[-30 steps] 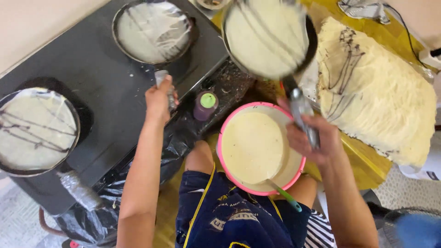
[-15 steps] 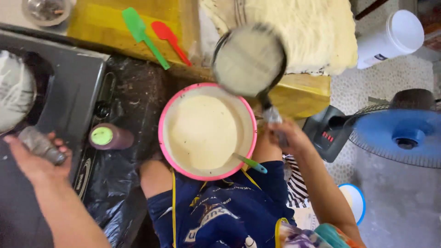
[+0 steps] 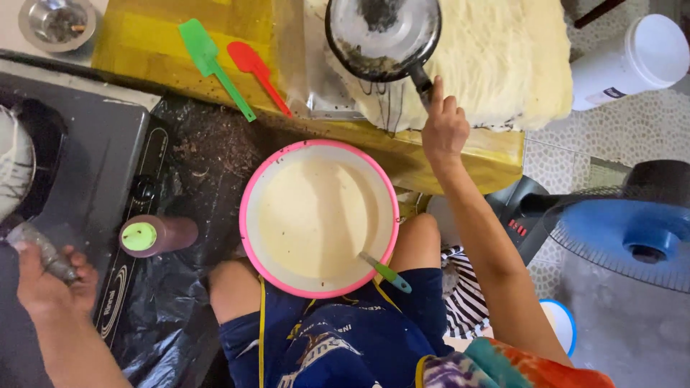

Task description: Cooking thin wrappers by dipping a pan into batter and stacking the finished products.

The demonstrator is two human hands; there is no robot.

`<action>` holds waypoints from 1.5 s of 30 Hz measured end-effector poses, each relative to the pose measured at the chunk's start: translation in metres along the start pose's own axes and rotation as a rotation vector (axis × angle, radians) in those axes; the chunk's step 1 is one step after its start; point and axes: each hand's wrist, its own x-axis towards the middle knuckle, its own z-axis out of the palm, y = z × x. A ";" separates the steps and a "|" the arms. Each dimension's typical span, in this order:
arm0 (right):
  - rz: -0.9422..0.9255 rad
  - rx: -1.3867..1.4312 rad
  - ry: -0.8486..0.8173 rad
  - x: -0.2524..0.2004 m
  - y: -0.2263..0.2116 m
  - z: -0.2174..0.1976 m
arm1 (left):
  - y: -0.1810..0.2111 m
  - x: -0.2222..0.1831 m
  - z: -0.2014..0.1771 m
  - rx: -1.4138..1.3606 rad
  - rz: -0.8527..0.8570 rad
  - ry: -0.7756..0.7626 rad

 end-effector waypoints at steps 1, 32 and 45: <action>0.006 0.004 0.060 0.005 0.001 -0.006 | 0.001 -0.008 0.003 0.007 0.012 -0.018; 0.038 1.242 -0.343 0.026 -0.124 -0.137 | -0.045 -0.295 0.079 0.191 0.587 -0.719; 0.733 0.914 -0.809 0.204 -0.011 0.005 | -0.043 -0.249 0.370 0.254 0.234 -0.691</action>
